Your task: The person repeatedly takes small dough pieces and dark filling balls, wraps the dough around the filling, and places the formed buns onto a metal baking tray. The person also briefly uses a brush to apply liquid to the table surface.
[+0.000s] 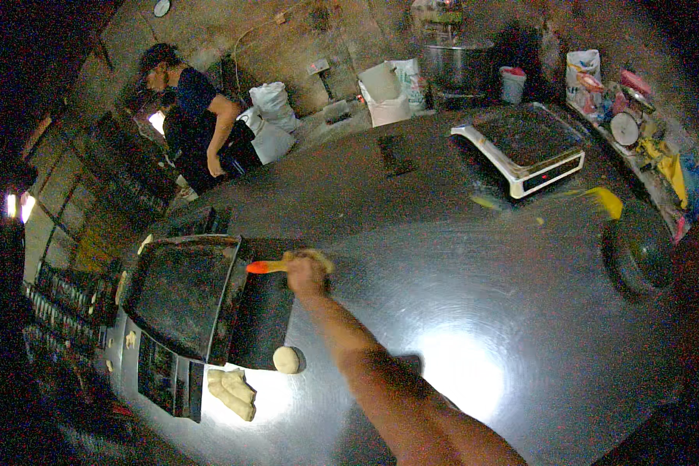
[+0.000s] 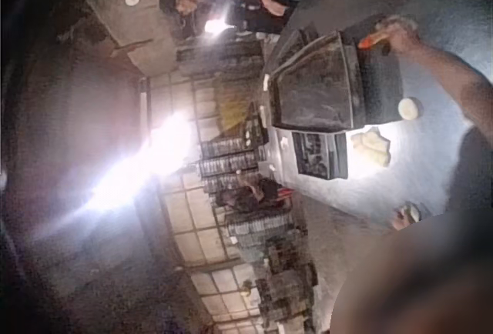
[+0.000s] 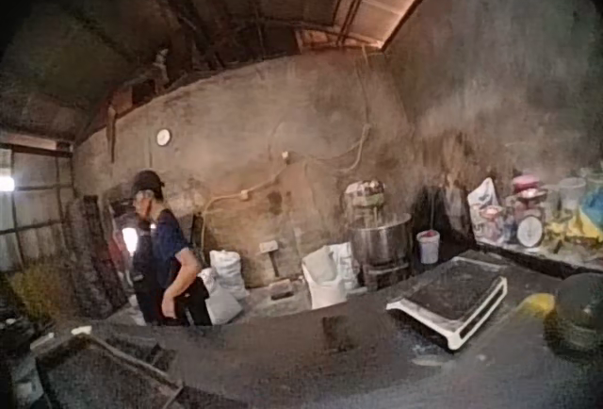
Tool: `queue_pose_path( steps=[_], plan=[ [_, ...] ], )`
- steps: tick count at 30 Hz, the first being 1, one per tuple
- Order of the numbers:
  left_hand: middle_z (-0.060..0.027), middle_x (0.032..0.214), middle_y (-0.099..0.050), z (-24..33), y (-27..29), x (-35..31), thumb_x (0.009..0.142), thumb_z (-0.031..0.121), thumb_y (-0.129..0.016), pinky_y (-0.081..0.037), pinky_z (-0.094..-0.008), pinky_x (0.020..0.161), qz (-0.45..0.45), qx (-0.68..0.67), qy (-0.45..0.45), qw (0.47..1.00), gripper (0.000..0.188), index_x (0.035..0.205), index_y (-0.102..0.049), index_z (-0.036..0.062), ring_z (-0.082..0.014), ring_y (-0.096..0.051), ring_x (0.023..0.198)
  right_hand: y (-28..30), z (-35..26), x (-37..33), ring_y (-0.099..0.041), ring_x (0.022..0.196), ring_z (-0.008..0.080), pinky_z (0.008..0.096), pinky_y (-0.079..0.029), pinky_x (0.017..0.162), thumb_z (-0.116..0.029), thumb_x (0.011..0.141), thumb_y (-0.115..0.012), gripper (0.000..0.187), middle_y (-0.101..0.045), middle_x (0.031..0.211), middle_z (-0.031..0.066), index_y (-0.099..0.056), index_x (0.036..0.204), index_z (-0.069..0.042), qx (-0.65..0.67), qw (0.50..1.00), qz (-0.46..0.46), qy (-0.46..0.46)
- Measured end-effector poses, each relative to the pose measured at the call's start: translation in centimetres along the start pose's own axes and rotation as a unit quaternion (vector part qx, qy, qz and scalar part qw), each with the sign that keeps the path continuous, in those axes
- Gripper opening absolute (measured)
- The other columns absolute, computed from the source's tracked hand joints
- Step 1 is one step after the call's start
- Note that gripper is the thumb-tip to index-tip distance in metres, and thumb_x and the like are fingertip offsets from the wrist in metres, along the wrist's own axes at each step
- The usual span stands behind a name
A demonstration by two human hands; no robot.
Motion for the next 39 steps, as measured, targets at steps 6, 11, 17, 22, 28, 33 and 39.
queue_pose_path(
  steps=[6,11,17,22,28,33,39],
  plan=[
    [-0.0054,0.072,-0.061,3.9,0.1,-0.4,0.083,0.025,-0.066,-0.044,-0.0303,0.057,-0.061,-0.057,0.114,0.990,0.026,0.079,-0.060,0.0003,-0.0148,-0.053,0.063,6.8,3.3,8.3,-0.066,0.085,0.0341,0.0438,-0.051,0.077,-0.018,0.073,-0.063,0.019,-0.067,0.086,0.0217,-0.069,0.083,-0.003,-0.022,0.996,-0.039,-0.071],
    [-0.0074,0.068,-0.057,4.2,-0.6,-1.1,0.093,0.018,-0.054,-0.040,-0.0285,0.050,-0.145,-0.147,0.108,0.972,0.018,0.089,-0.057,0.0001,-0.0146,-0.045,0.053,26.2,22.7,6.0,-0.067,0.081,0.0328,0.0451,-0.052,0.070,-0.033,0.077,-0.064,0.030,-0.068,0.086,0.0173,-0.070,0.089,-0.006,-0.296,0.915,0.138,-0.236],
    [-0.0056,0.062,-0.053,0.4,-1.6,-1.6,0.096,0.018,-0.050,-0.037,-0.0268,0.046,-0.093,-0.120,0.065,0.986,0.019,0.084,-0.054,0.0029,-0.0126,-0.040,0.048,26.0,27.9,5.9,-0.065,0.096,0.0249,0.0393,-0.053,0.080,-0.028,0.086,-0.060,0.031,-0.066,0.110,0.0032,-0.062,0.117,-0.025,-0.326,0.876,0.281,-0.218],
    [-0.0020,0.055,-0.047,0.4,-0.4,-1.4,0.096,0.023,-0.050,-0.035,-0.0262,0.044,-0.105,-0.034,-0.037,0.993,0.026,0.076,-0.050,0.0061,-0.0111,-0.038,0.045,4.5,10.7,15.8,-0.067,0.082,0.0313,0.0454,-0.053,0.073,-0.013,0.079,-0.055,0.036,-0.067,0.091,0.0152,-0.062,0.113,-0.025,-0.219,0.974,0.055,0.014],
    [-0.0053,0.057,-0.050,-2.4,0.1,-1.3,0.092,0.027,-0.057,-0.037,-0.0280,0.043,-0.014,-0.043,0.107,0.993,0.029,0.069,-0.056,0.0081,-0.0145,-0.039,0.044,-1.0,2.4,16.1,-0.064,0.093,0.0352,0.0449,-0.051,0.081,-0.026,0.083,-0.055,0.029,-0.066,0.099,0.0171,-0.065,0.110,-0.020,0.018,0.999,-0.029,0.004],
    [-0.0075,0.060,-0.054,-2.3,-1.0,-1.1,0.089,0.026,-0.064,-0.037,-0.0298,0.042,0.065,0.015,-0.047,0.997,0.027,0.069,-0.061,0.0079,-0.0172,-0.042,0.045,11.2,13.2,13.7,-0.064,0.090,0.0342,0.0448,-0.051,0.078,-0.030,0.086,-0.051,0.027,-0.066,0.095,0.0169,-0.067,0.101,-0.014,-0.034,0.983,0.107,-0.146],
    [-0.0081,0.062,-0.054,0.0,-3.5,0.9,0.089,0.027,-0.064,-0.039,-0.0305,0.042,0.011,-0.035,-0.009,0.999,0.027,0.070,-0.061,0.0085,-0.0187,-0.044,0.047,7.3,6.1,6.1,-0.064,0.084,0.0277,0.0408,-0.051,0.069,-0.018,0.083,-0.058,0.011,-0.068,0.091,0.0066,-0.066,0.088,-0.013,-0.081,0.949,0.241,0.187]
  ],
)
Point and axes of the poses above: each hand's wrist, its own x-axis towards the middle knuckle, its own y-axis out of the back of the hand, z = x × y, the point moved 4 cm from there along x, towards the middle knuckle
